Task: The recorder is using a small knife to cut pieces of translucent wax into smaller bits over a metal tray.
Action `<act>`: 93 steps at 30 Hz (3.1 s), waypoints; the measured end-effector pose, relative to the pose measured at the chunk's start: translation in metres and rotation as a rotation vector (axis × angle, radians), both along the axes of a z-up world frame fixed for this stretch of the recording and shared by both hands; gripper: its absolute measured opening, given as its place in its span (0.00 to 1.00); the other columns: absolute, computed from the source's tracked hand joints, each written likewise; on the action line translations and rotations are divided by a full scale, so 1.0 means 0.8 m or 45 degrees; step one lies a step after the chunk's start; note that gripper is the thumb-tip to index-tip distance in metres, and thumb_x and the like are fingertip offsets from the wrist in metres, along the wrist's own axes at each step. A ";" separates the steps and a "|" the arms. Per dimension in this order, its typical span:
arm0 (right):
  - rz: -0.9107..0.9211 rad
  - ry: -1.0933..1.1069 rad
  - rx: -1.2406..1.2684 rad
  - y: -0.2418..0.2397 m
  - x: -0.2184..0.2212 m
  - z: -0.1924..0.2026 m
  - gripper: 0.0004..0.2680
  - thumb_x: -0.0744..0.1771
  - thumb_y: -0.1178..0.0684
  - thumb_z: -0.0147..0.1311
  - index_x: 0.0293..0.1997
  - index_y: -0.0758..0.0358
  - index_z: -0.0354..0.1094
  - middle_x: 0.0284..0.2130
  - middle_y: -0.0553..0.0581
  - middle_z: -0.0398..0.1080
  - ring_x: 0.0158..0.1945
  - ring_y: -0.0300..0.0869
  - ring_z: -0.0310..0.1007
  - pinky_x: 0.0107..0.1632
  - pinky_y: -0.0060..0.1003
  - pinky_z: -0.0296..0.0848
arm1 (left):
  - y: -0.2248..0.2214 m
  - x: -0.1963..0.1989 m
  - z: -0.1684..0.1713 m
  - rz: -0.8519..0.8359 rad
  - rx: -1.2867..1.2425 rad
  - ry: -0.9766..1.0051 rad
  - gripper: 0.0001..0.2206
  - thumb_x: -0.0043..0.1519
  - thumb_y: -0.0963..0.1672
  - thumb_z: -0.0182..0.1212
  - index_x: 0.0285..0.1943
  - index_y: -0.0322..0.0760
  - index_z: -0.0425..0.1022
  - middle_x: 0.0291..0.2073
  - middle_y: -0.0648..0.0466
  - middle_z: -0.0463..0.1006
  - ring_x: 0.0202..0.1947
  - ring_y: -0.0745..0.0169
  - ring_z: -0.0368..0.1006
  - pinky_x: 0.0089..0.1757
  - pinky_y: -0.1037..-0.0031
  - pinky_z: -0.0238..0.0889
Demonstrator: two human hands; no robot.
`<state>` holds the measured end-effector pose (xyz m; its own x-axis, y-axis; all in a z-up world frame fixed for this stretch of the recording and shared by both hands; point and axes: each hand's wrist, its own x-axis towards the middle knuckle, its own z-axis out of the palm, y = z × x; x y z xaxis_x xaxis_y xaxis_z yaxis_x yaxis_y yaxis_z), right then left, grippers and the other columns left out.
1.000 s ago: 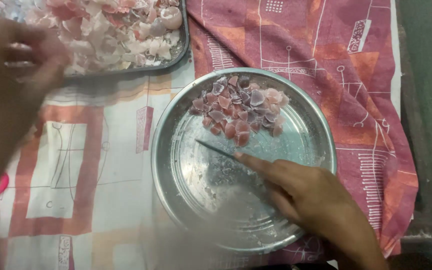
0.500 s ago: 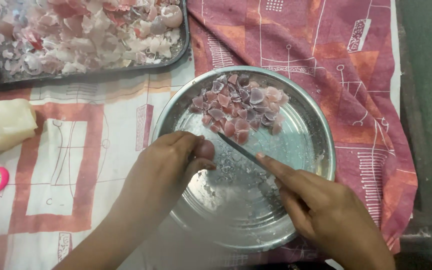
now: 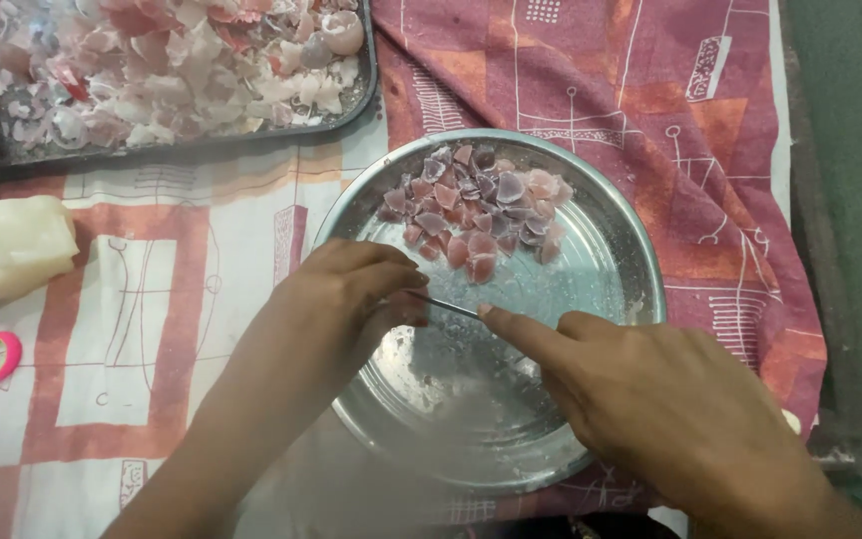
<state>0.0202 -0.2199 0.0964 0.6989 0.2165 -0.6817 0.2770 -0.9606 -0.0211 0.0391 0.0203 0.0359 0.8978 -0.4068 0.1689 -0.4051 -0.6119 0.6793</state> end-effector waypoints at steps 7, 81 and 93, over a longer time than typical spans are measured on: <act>0.244 -0.055 -0.168 0.012 0.007 0.023 0.32 0.64 0.58 0.51 0.80 0.41 0.46 0.40 0.52 0.74 0.31 0.49 0.79 0.33 0.43 0.81 | 0.001 0.000 -0.017 -0.037 0.050 0.003 0.07 0.57 0.41 0.65 0.42 0.34 0.82 0.40 0.51 0.82 0.46 0.50 0.76 0.47 0.63 0.68; -0.173 -0.245 0.055 -0.010 -0.020 -0.012 0.26 0.67 0.46 0.52 0.74 0.17 0.51 0.28 0.46 0.74 0.25 0.43 0.76 0.32 0.42 0.77 | 0.010 0.003 -0.035 0.008 -0.041 0.085 0.15 0.57 0.44 0.70 0.51 0.35 0.76 0.46 0.51 0.78 0.49 0.48 0.74 0.47 0.62 0.68; 0.246 -0.088 -0.240 0.030 0.020 0.037 0.29 0.68 0.57 0.46 0.80 0.30 0.42 0.38 0.47 0.74 0.32 0.43 0.78 0.33 0.43 0.78 | 0.014 0.002 -0.038 -0.064 -0.081 -0.003 0.14 0.59 0.40 0.64 0.54 0.36 0.79 0.48 0.51 0.79 0.50 0.48 0.74 0.48 0.61 0.67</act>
<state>0.0365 -0.1963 0.1262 0.7030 0.2240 -0.6750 0.4500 -0.8751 0.1782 0.0408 0.0313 0.0058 0.8760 -0.4399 0.1979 -0.4359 -0.5465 0.7151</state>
